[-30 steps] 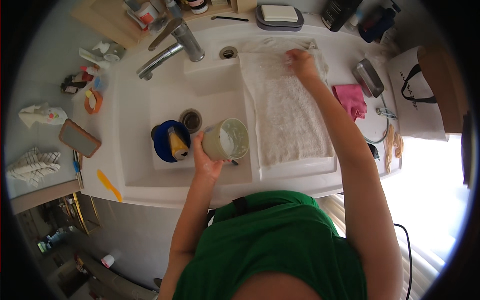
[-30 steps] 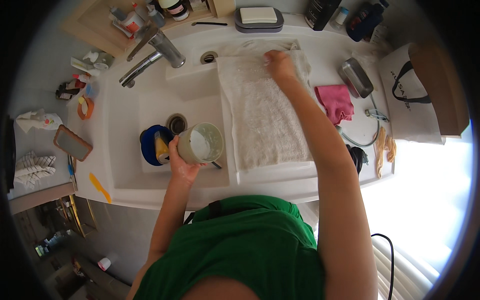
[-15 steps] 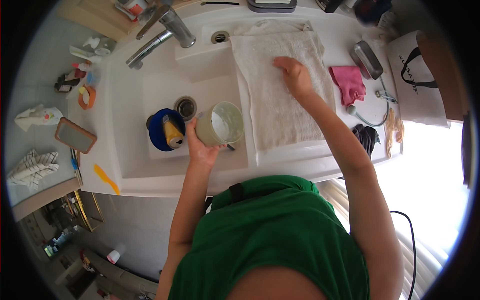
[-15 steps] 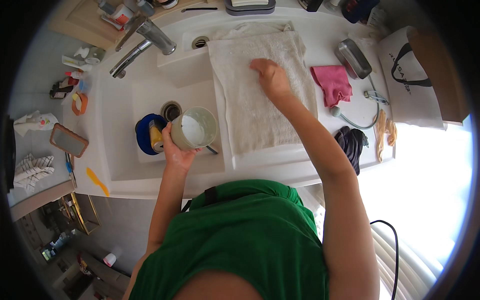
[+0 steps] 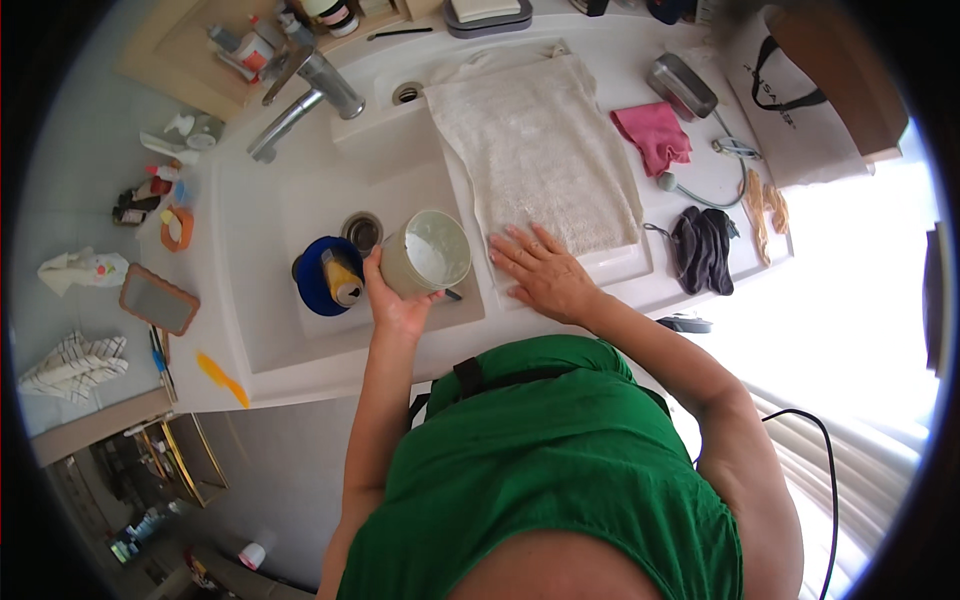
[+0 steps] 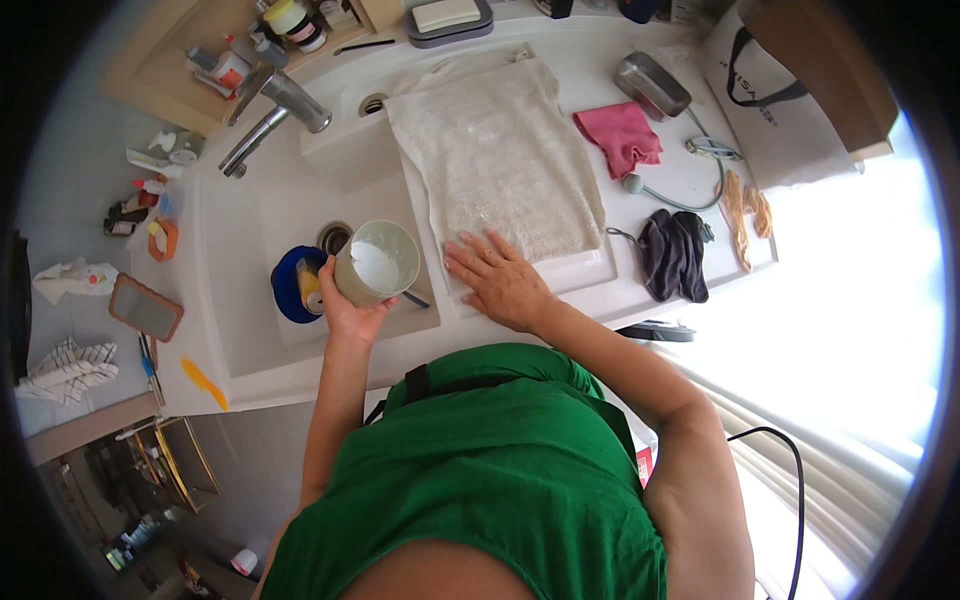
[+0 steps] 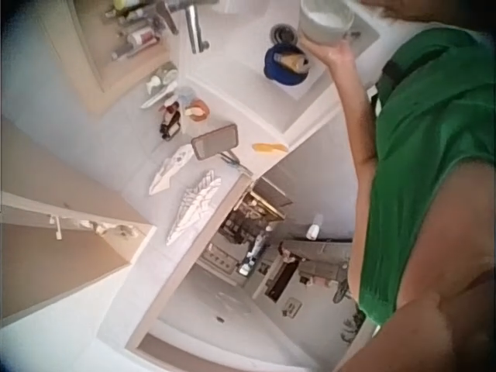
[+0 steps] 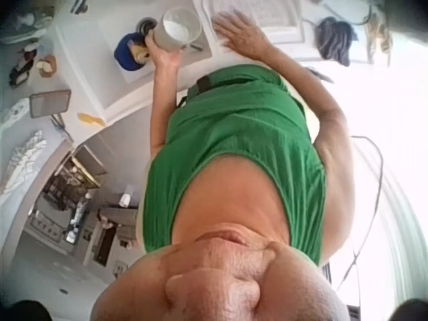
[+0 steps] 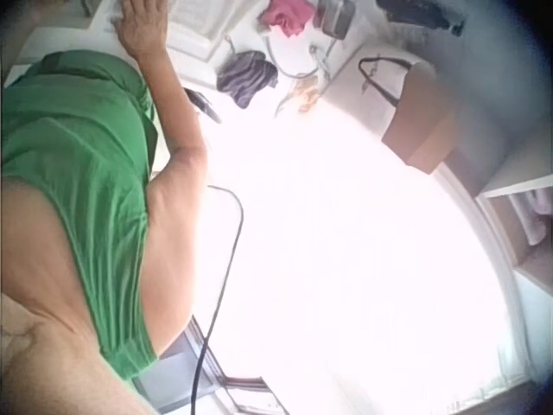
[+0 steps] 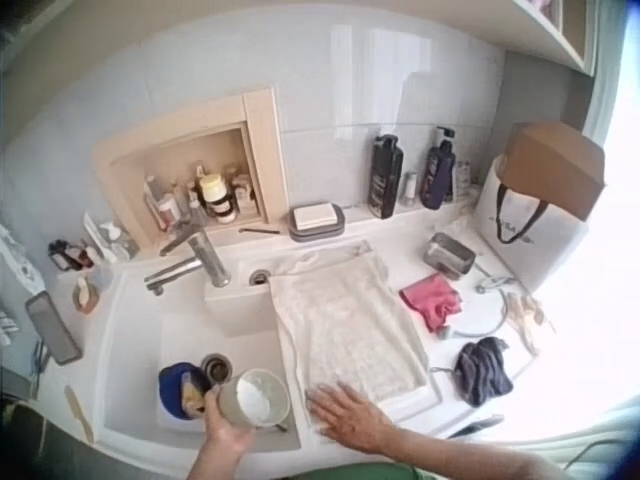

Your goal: Hand-washing and scrubbing several small cloths and items in a sink using soap.

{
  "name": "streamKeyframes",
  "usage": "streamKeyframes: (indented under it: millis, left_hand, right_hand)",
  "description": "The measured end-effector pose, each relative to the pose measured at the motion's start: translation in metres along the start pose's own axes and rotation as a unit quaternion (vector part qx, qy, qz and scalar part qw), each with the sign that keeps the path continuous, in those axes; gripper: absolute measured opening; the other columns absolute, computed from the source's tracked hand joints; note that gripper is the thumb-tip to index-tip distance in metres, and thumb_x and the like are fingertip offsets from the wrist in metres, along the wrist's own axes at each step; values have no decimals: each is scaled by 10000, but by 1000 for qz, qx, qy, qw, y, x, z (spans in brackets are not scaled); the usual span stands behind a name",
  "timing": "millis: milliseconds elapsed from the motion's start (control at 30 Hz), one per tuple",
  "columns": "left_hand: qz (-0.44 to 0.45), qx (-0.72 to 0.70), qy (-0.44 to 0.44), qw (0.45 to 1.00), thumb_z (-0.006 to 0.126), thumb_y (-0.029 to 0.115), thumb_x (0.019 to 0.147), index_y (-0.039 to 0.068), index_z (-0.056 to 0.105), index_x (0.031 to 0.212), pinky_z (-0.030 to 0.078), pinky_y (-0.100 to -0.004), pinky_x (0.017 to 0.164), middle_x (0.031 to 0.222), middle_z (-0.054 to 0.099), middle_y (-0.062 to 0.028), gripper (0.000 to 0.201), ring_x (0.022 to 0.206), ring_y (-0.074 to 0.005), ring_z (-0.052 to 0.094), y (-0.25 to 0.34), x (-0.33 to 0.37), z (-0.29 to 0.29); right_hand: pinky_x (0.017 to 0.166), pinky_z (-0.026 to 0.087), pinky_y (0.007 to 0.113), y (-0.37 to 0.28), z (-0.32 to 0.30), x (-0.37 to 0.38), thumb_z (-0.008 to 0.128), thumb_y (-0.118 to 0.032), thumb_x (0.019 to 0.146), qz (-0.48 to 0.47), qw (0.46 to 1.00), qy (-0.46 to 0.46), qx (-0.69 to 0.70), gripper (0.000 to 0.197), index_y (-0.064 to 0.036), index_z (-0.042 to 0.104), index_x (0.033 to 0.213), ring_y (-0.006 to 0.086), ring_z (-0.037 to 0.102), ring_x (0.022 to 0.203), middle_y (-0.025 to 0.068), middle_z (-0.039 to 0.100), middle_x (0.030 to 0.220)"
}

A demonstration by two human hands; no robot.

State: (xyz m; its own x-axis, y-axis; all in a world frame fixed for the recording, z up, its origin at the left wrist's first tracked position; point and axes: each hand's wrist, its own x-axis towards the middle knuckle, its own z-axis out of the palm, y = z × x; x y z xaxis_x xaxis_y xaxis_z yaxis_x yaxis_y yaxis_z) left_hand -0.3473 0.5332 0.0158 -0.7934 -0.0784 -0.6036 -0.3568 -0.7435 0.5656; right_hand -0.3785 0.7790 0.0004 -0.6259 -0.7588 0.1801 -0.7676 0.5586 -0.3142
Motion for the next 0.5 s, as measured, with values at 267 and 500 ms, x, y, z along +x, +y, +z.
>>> streamKeyframes:
  millis: [267,500]
  left_hand:
    - [16,-7,30,999,411,597,873,158,577,1069,418,-383,580,968,632,-55,508,827,-241,597,5,-14,2]
    - [-22,-3,20,1000,436,622,850,208,565,1156,434,-387,629,1112,607,-32,531,937,-247,580,2,-18,7]
  right_hand:
    - [834,485,402,17,-17,-3,642,-285,843,212,971,32,110,199,-100,679,904,286,609,961,86,668,930]
    - [711,505,415,54,-23,19,648,-270,828,334,942,9,30,167,-142,666,933,298,640,776,77,669,790]
